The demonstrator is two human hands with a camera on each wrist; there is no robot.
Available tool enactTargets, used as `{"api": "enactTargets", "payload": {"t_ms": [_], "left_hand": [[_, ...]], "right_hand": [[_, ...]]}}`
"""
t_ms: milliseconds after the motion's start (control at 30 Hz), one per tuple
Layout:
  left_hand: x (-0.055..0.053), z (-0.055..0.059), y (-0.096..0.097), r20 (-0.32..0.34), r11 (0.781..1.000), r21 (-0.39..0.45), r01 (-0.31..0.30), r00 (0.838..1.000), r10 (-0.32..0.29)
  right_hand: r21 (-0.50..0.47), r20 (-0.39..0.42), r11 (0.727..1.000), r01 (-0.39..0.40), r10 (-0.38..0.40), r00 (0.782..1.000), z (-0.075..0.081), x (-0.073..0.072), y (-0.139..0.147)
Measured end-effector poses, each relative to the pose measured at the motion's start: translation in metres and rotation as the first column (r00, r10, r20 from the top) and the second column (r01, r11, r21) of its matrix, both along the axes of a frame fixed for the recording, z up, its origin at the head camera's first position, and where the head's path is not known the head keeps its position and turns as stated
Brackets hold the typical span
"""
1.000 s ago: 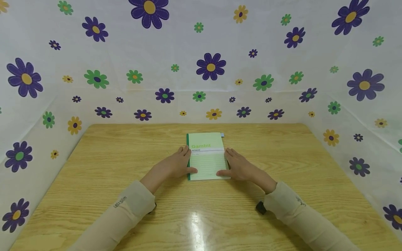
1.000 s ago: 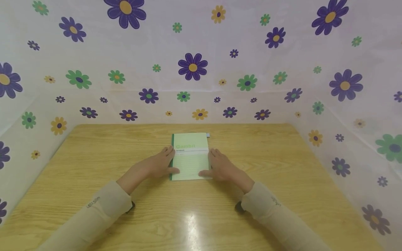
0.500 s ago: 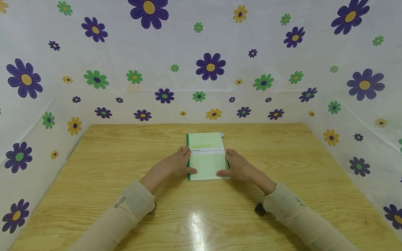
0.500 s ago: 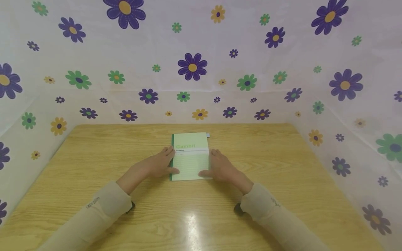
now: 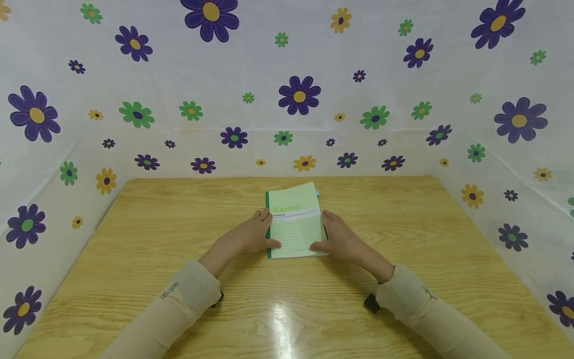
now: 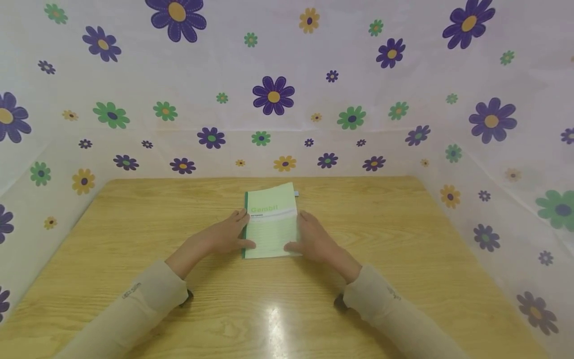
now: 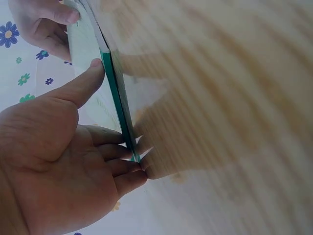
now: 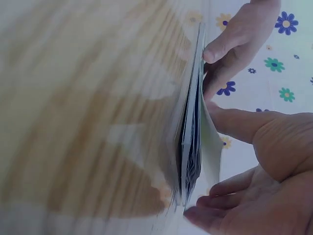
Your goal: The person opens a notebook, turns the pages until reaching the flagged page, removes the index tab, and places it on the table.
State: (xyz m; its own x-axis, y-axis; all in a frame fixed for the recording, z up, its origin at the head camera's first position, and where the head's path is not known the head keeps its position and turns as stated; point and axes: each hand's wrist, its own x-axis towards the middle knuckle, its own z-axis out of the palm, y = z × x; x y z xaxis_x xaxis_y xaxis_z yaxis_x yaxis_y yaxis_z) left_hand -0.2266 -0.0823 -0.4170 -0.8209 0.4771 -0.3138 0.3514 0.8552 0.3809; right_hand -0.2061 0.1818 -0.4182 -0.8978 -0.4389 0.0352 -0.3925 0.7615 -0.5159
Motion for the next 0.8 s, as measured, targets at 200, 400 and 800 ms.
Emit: {"api": "enactTargets", "payload": {"t_ms": [200,400,800], "left_hand": [[-0.004,-0.005,-0.005,0.003,0.994,0.091,-0.054,0.999,0.053],[-0.009,-0.004,-0.013,0.012,0.981,0.163,-0.103,0.995,0.103],[-0.017,0.027,-0.015,-0.123,0.950,0.305,-0.070,0.986,0.112]], "right_hand": [[-0.147,0.045,0.988,0.050,-0.044,0.998,0.001,0.004,-0.001],[-0.381,0.145,0.923,0.060,-0.004,0.989,0.004,0.006,0.000],[-0.521,0.095,0.853,-0.023,0.084,0.992,0.016,0.013,-0.011]]}}
